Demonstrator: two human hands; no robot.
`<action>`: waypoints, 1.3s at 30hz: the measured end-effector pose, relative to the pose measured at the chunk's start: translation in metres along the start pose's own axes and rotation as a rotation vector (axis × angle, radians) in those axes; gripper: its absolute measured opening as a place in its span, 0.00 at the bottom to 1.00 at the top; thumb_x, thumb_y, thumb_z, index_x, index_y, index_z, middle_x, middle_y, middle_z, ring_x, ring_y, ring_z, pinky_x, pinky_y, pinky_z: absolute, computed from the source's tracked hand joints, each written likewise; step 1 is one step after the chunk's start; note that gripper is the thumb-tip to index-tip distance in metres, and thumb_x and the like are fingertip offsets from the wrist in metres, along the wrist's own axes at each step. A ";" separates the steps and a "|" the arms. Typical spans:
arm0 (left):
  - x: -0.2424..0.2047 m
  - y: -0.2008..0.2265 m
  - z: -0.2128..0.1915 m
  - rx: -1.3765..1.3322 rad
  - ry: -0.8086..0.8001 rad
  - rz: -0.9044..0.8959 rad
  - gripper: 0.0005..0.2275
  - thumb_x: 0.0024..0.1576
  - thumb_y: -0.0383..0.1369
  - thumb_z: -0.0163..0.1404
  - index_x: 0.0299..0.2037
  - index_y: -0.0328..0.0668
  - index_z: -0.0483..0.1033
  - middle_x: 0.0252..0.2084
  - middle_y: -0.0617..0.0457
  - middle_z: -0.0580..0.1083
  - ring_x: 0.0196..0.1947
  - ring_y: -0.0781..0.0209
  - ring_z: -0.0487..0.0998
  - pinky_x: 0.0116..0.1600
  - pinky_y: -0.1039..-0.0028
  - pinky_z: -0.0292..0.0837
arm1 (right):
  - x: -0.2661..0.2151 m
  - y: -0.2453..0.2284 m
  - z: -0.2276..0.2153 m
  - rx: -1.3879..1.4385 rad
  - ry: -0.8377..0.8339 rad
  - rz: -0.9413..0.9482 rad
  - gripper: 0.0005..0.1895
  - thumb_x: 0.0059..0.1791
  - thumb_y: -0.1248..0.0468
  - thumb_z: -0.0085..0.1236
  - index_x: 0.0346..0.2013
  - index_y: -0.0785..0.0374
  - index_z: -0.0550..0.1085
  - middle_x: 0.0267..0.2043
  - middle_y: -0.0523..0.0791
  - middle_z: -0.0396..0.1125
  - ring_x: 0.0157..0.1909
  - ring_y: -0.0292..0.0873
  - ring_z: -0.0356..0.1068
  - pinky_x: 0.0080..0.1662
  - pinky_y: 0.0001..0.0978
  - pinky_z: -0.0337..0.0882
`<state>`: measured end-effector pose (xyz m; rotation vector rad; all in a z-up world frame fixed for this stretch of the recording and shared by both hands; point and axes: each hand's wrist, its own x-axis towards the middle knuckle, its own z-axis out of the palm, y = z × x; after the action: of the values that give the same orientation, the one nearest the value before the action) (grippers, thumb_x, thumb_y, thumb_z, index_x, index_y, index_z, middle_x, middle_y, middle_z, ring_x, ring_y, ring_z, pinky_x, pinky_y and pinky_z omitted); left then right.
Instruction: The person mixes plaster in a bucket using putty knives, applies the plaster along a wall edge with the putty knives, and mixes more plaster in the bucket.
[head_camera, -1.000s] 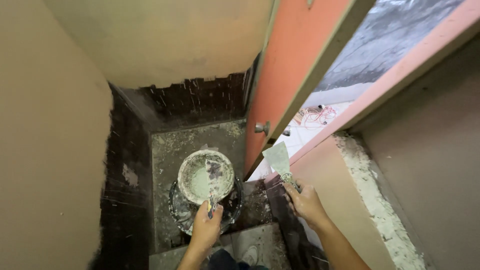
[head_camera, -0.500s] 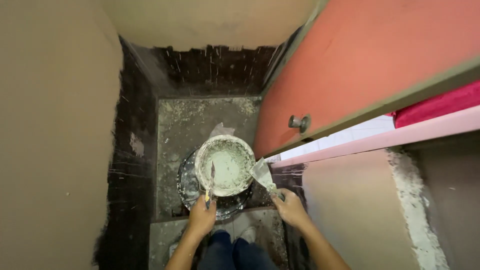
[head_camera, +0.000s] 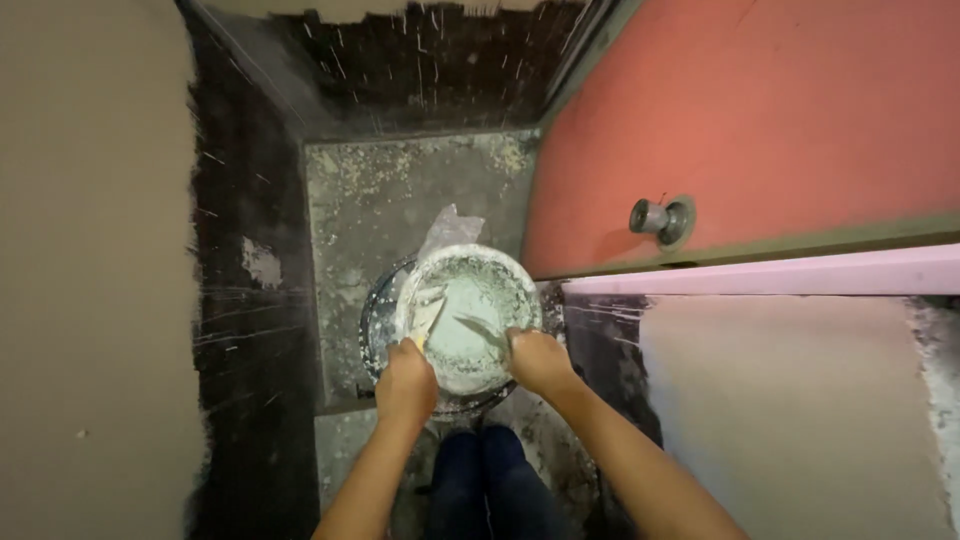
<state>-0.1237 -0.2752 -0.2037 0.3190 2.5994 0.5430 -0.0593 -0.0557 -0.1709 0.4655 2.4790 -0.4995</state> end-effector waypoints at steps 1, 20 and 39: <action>0.000 0.003 -0.005 0.001 -0.008 -0.003 0.07 0.58 0.26 0.47 0.44 0.32 0.67 0.45 0.32 0.72 0.38 0.34 0.81 0.41 0.51 0.78 | 0.013 0.005 0.018 0.001 -0.008 0.003 0.13 0.49 0.62 0.53 0.46 0.63 0.74 0.43 0.60 0.73 0.47 0.62 0.74 0.50 0.53 0.73; 0.007 0.005 0.020 0.187 -0.024 -0.187 0.18 0.61 0.37 0.48 0.56 0.34 0.61 0.46 0.37 0.70 0.33 0.41 0.83 0.34 0.59 0.80 | 0.028 -0.003 0.075 -0.112 0.029 -0.059 0.24 0.47 0.69 0.51 0.59 0.61 0.68 0.47 0.56 0.67 0.46 0.59 0.74 0.43 0.50 0.76; 0.015 0.010 0.013 0.399 0.065 -0.093 0.23 0.58 0.29 0.47 0.64 0.29 0.61 0.37 0.44 0.75 0.29 0.47 0.83 0.29 0.63 0.79 | 0.062 -0.016 0.082 -0.151 0.122 -0.018 0.25 0.51 0.68 0.44 0.64 0.64 0.63 0.48 0.57 0.68 0.42 0.60 0.75 0.38 0.50 0.77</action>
<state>-0.1293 -0.2576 -0.2163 0.3083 2.7585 -0.0029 -0.0765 -0.0924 -0.2666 0.4252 2.6167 -0.2960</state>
